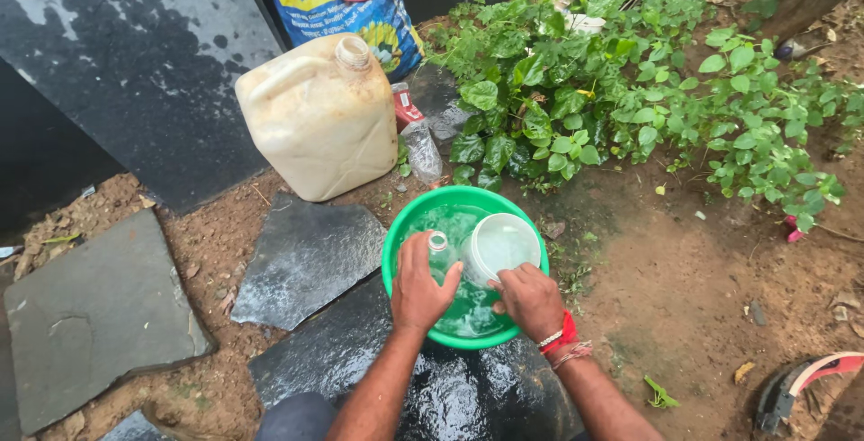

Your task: The person washes a plastic bottle and a cup by rinsing them in a bucket of water and pouring water over them from another bottle.

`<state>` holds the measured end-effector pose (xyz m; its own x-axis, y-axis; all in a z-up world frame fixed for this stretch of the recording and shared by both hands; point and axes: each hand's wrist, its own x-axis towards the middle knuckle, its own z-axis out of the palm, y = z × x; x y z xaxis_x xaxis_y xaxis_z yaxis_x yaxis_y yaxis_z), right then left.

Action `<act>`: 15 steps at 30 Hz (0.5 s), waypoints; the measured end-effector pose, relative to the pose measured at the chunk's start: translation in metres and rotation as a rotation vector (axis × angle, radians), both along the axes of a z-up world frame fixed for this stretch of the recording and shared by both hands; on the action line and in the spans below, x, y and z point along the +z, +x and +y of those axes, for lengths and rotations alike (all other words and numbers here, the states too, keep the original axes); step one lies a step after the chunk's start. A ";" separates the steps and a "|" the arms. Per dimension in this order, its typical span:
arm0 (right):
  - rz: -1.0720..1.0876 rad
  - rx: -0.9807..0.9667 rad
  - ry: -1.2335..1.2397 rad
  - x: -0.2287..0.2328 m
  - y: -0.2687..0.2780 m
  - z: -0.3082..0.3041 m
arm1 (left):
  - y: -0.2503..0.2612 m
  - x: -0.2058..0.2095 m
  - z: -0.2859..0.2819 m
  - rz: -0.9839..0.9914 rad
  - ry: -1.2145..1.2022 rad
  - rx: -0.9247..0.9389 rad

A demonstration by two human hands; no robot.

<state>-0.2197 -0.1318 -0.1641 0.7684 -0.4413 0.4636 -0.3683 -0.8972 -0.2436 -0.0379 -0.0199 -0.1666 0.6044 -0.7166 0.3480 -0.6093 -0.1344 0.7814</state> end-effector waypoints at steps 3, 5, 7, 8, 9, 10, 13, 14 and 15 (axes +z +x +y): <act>0.023 0.058 -0.033 0.016 -0.002 0.000 | 0.000 -0.001 0.000 -0.017 -0.022 -0.007; 0.030 0.093 -0.047 0.027 -0.003 0.001 | 0.001 -0.001 0.001 0.003 -0.013 -0.012; 0.029 0.130 -0.050 0.039 -0.002 0.002 | 0.001 -0.002 0.002 0.006 -0.001 -0.018; 0.032 0.131 -0.048 0.043 -0.002 0.002 | 0.001 -0.003 0.002 0.009 0.005 -0.018; 0.035 0.131 -0.045 0.047 -0.003 0.002 | 0.001 -0.004 0.001 0.002 -0.001 -0.025; 0.039 0.134 -0.039 0.049 -0.003 0.004 | 0.001 -0.006 0.002 -0.003 -0.002 -0.029; 0.082 0.148 -0.058 0.057 -0.005 0.003 | 0.001 -0.013 0.001 -0.003 -0.001 -0.044; 0.089 0.153 -0.066 0.061 -0.007 0.002 | 0.002 -0.014 0.000 -0.001 -0.002 -0.050; 0.096 0.158 -0.073 0.065 -0.008 0.001 | 0.003 -0.015 0.000 -0.004 -0.002 -0.058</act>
